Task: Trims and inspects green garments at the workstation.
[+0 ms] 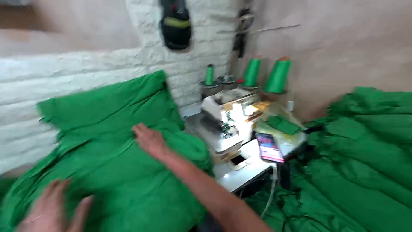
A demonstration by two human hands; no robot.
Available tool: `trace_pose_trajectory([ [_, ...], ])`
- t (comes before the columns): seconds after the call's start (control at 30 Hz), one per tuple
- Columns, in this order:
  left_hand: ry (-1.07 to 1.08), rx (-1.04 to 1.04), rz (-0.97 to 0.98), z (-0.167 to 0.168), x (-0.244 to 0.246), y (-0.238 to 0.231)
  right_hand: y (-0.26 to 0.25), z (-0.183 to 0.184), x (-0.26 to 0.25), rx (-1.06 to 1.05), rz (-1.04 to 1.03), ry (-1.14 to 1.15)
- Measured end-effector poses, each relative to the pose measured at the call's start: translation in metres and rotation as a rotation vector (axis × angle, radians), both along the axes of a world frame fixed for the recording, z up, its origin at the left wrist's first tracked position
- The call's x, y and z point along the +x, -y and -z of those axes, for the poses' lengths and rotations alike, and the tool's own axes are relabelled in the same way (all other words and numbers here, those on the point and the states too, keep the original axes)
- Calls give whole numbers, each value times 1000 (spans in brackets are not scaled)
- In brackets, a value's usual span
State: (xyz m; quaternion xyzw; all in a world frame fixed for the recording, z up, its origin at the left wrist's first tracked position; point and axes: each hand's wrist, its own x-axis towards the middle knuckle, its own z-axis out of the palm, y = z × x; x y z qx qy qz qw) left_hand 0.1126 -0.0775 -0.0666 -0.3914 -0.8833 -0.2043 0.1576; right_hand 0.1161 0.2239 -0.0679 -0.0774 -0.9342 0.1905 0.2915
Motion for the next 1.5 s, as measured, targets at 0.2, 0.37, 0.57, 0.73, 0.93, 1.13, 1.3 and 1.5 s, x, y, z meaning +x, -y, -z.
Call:
trace_pose_trajectory([
  [0.2, 286, -91, -77, 82, 52, 19, 16, -25, 21, 80, 1, 5],
  [0.37, 173, 287, -115, 96, 77, 29, 37, -8, 107, -172, -246, -126],
  [0.57, 94, 287, -4, 123, 104, 22, 109, 87, 180, -71, -434, 22],
  [0.73, -90, 399, -71, 135, 119, 20, 123, 122, 191, 10, -337, -127],
  [0.93, 121, 807, -211, 145, 165, -2, 115, 137, 198, -159, -396, -351],
  [1.13, 1224, 1351, 82, 147, 176, -25, 121, 158, 213, -102, -550, -374],
  [1.3, 1332, 1377, 132, 144, 180, -17, 114, 160, 227, -239, -598, -343],
  [1.5, 1357, 1278, 130, 149, 189, -11, 120, 161, 217, -218, -493, -328],
])
